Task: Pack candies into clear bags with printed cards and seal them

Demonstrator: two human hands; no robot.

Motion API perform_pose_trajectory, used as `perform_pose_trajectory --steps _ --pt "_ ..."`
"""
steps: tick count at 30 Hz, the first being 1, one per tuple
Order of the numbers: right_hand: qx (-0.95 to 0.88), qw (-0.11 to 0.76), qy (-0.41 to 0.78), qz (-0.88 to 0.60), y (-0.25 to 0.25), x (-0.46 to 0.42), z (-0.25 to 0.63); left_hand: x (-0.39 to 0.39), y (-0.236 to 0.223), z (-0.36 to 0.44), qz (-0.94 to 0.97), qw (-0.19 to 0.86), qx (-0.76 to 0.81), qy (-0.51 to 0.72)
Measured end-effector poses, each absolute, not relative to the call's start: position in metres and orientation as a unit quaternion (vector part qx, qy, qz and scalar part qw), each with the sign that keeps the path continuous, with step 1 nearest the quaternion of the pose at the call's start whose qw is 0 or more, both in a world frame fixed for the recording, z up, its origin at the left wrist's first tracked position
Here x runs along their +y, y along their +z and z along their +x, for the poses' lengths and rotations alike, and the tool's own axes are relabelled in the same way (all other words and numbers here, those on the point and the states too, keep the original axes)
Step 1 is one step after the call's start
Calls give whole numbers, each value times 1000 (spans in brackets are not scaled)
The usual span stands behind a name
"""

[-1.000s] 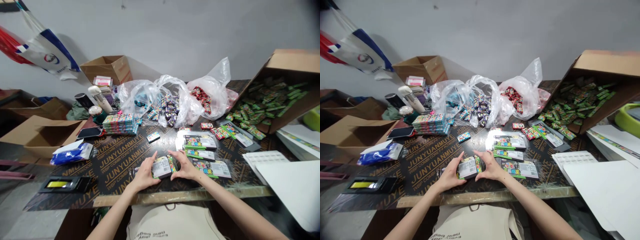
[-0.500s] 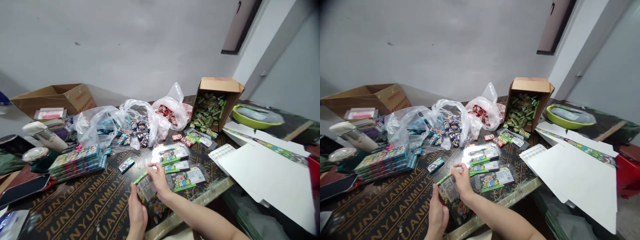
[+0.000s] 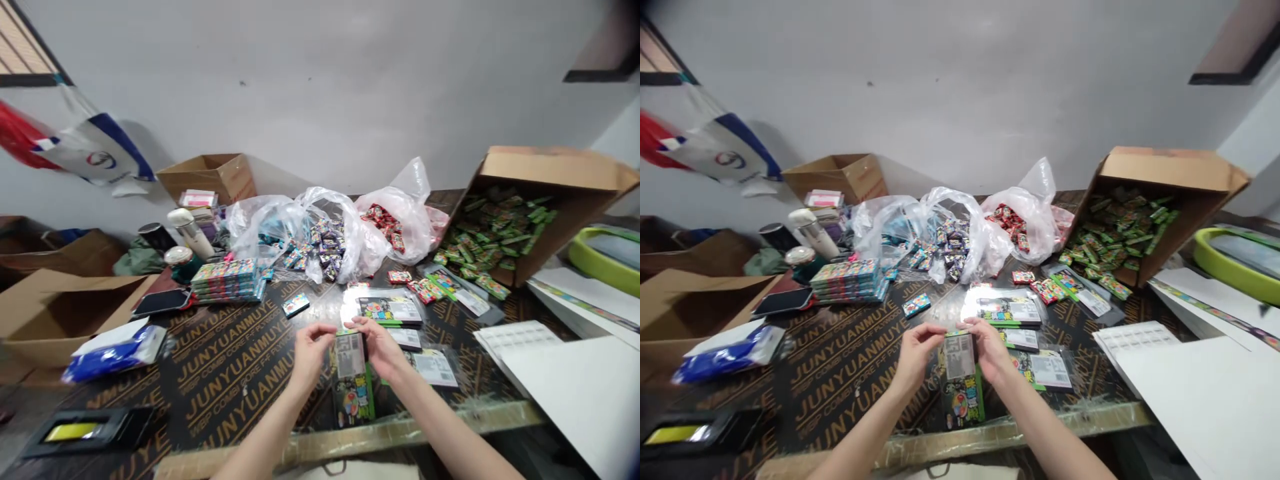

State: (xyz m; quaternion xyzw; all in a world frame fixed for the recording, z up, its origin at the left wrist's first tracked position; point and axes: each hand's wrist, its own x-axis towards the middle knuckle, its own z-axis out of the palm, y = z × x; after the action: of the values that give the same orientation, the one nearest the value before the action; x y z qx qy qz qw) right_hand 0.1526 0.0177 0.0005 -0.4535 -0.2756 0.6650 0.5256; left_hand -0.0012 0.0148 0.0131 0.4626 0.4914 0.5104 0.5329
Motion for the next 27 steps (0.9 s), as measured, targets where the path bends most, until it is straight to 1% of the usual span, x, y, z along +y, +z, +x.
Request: perform_pose_trajectory --steps 2,4,6,11,13,15,18,24,26,27 --pt "-335 503 649 -462 -1 18 160 10 16 -1 558 455 485 496" --pt "-403 497 611 -466 -1 16 166 9 19 -3 591 435 487 473" --pt "-457 499 570 -467 0 13 170 14 22 -6 575 466 503 446" --pt "-519 489 501 -490 5 12 174 29 26 -10 484 607 486 402" --pt "-529 485 499 -486 6 14 175 32 26 -9 460 633 486 390" --pt "-541 473 503 -479 8 16 178 33 25 -8 457 634 492 383" --pt "-559 454 505 -476 13 18 183 32 24 -6 502 599 488 389" --pt "-576 440 492 -483 23 19 188 20 28 -5 656 442 458 406" --pt "-589 437 488 -474 25 17 189 19 31 -6 683 422 450 391" --pt "-591 434 492 -469 26 16 190 21 33 -7 685 428 452 379"
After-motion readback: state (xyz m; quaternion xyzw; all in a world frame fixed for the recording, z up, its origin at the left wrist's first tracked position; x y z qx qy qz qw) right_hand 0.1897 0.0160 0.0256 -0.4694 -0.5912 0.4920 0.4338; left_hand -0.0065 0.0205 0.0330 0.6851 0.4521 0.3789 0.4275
